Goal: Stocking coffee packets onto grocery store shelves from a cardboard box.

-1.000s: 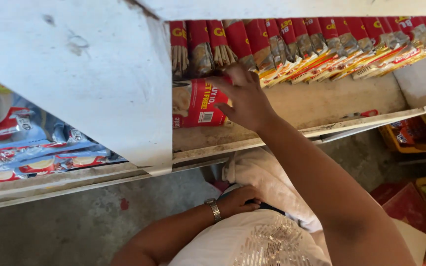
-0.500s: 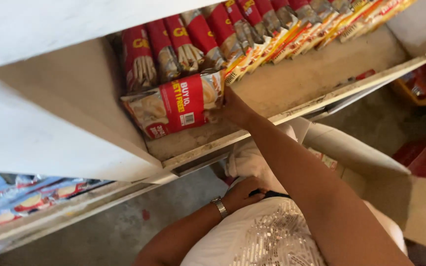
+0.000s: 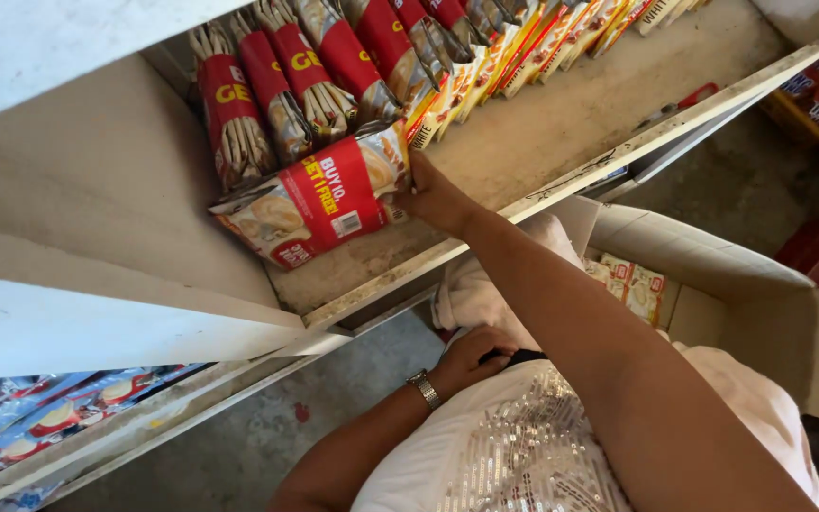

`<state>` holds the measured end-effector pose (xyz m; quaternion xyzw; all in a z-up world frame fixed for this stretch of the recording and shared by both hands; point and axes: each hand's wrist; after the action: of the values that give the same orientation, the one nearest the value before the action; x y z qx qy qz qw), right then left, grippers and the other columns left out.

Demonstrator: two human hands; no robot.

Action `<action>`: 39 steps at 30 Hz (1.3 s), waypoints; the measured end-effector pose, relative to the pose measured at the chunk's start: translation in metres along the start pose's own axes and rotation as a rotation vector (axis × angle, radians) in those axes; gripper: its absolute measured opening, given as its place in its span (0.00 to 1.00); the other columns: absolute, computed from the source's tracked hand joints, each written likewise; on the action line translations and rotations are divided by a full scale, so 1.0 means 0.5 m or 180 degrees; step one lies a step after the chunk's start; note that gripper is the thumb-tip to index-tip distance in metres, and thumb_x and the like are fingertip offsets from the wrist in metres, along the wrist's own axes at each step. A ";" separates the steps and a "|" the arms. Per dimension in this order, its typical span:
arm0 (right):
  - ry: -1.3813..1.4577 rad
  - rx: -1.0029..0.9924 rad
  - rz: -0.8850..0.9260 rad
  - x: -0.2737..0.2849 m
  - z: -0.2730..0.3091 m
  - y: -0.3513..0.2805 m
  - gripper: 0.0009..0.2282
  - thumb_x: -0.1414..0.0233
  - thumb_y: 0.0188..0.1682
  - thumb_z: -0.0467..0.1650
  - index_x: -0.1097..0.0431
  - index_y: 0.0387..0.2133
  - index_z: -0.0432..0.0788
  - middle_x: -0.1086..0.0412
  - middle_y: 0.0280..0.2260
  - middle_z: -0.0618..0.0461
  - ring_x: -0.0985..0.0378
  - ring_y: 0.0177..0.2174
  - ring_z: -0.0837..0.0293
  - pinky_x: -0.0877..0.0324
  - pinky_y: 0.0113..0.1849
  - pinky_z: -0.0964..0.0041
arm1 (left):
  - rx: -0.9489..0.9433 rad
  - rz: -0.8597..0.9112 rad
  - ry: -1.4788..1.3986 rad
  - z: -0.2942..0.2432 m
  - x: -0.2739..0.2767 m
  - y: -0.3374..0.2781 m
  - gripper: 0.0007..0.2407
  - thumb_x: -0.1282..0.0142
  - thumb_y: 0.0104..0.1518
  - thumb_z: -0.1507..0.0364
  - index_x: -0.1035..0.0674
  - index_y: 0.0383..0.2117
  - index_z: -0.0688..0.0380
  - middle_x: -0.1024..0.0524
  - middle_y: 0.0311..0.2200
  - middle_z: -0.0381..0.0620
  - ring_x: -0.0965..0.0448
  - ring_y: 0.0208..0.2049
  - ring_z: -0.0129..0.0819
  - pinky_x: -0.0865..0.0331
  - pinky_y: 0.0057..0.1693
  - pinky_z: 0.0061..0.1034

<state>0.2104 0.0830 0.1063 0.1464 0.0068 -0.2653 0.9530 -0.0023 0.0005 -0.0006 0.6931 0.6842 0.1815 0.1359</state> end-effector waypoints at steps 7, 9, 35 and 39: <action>-0.0988 0.0067 0.0089 -0.018 0.024 0.001 0.24 0.41 0.44 0.27 0.37 0.55 0.34 0.35 0.47 0.35 0.29 0.51 0.38 0.32 0.51 0.43 | -0.0066 0.0098 0.0165 0.016 0.001 -0.001 0.10 0.43 0.65 0.70 0.19 0.48 0.60 0.22 0.41 0.54 0.21 0.45 0.54 0.28 0.53 0.45; -0.1348 0.0330 -0.0213 -0.008 0.002 0.007 0.22 0.42 0.45 0.27 0.34 0.55 0.35 0.34 0.45 0.36 0.28 0.49 0.37 0.30 0.50 0.48 | -0.0055 0.0067 0.0201 0.016 0.004 -0.006 0.09 0.42 0.64 0.70 0.18 0.47 0.59 0.21 0.41 0.53 0.21 0.45 0.53 0.28 0.52 0.45; -0.1972 -0.1871 -0.3289 0.806 -0.101 -0.822 0.09 0.42 0.45 0.29 0.23 0.37 0.38 0.26 0.29 0.50 0.28 0.28 0.59 0.31 0.32 0.65 | 0.0712 0.0305 0.1170 -0.043 0.013 0.023 0.09 0.45 0.51 0.83 0.21 0.36 0.58 0.22 0.37 0.45 0.22 0.35 0.36 0.27 0.44 0.27; -0.0777 -0.2702 -0.3310 0.801 -0.182 -0.841 0.07 0.40 0.46 0.31 0.25 0.34 0.41 0.29 0.26 0.48 0.28 0.24 0.58 0.34 0.24 0.66 | 0.0849 0.0297 0.1474 -0.052 0.011 0.025 0.10 0.46 0.46 0.84 0.21 0.34 0.59 0.22 0.35 0.47 0.22 0.35 0.39 0.27 0.45 0.28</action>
<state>0.3468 -0.4364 -0.1329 -0.2934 0.0723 -0.6776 0.6704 -0.0023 0.0040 0.0288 0.6757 0.6823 0.2496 -0.1252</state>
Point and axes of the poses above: each hand's wrist, its own y-axis towards the middle knuckle, its own x-axis out of the back of the hand, z = x × y
